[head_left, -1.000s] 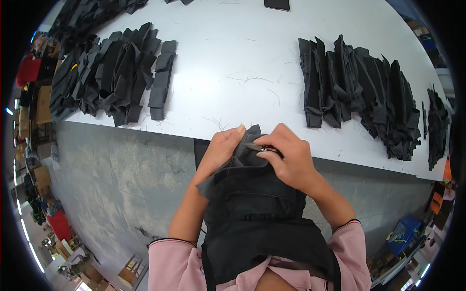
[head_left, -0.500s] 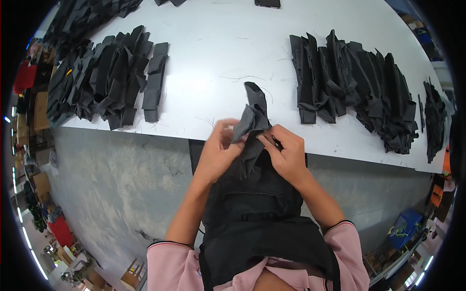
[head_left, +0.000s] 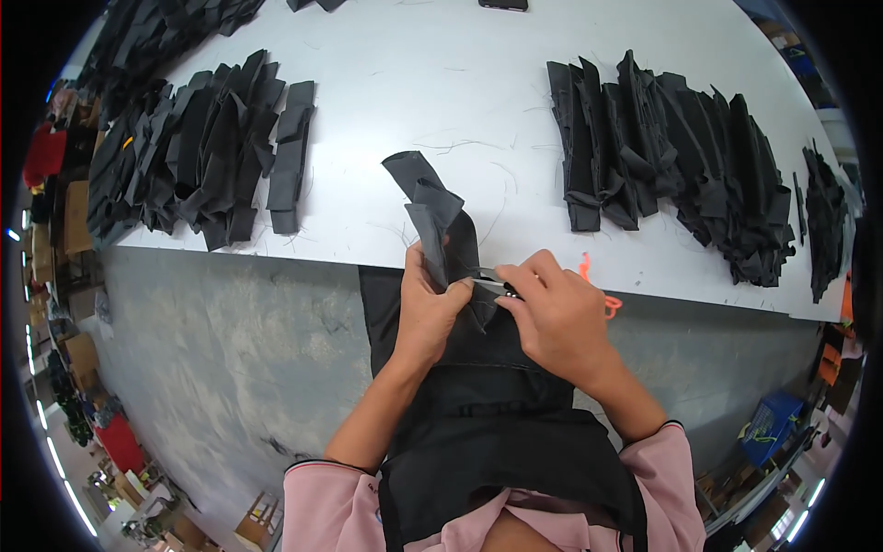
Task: Trimming excess material from black fabric components and organizing them on a factory work table.
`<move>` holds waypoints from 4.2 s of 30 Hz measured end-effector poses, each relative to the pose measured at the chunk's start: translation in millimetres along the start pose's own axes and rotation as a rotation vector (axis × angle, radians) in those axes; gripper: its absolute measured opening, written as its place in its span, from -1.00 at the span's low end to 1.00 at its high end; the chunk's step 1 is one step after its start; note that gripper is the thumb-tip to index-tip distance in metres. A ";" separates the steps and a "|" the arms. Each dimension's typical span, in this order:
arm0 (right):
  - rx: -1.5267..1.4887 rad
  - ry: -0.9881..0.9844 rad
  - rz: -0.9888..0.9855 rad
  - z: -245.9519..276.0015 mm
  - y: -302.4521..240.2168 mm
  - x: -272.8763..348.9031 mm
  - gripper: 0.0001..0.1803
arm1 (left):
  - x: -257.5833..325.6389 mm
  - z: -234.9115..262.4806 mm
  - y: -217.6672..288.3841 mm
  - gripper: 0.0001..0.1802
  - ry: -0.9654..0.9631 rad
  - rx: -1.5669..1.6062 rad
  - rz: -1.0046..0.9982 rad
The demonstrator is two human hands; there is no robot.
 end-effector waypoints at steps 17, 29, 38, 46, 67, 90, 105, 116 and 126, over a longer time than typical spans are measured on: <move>0.208 -0.048 0.078 -11.1 -9.4 -3.3 -0.75 | 2.2 -1.0 7.9 -0.42 0.053 -0.106 -0.113; 0.277 -0.022 0.110 -10.3 -17.3 -8.1 -0.74 | 1.9 3.2 9.9 -0.42 0.079 -0.102 -0.092; -0.712 0.201 -0.061 -19.3 4.8 -19.1 -0.75 | -8.9 -10.6 12.0 -0.32 -0.241 0.429 0.043; -0.918 0.151 -0.299 -65.4 26.3 11.7 -0.74 | -17.5 -9.1 16.8 -0.42 -0.275 0.543 0.045; -0.139 0.200 0.142 -20.4 -18.4 24.7 -0.70 | -16.3 -7.7 21.1 -0.46 -0.296 0.838 0.084; -0.135 0.147 0.139 -28.9 -28.5 21.6 -0.70 | -10.7 -6.3 20.2 -0.46 -0.282 0.810 0.080; -0.420 0.127 -0.063 -25.8 6.8 13.7 -0.76 | -3.7 -11.5 23.9 -0.46 -0.349 0.664 0.055; -0.230 0.150 0.095 -22.9 -10.4 -10.1 -0.73 | -0.8 -12.1 17.7 -0.49 -0.301 0.707 0.103; -0.317 0.240 0.070 -23.9 2.2 1.1 -0.77 | -4.1 -7.1 11.6 -0.51 -0.245 0.619 0.101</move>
Point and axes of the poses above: each hand's wrist, its own x-axis away from the middle knuckle, its own z-axis out of the back of the hand, y = z × x, the point moved 9 cm from there along -x, towards the middle knuckle, and after that the axes turned 2 degrees about -z, right-handed, at the moved point
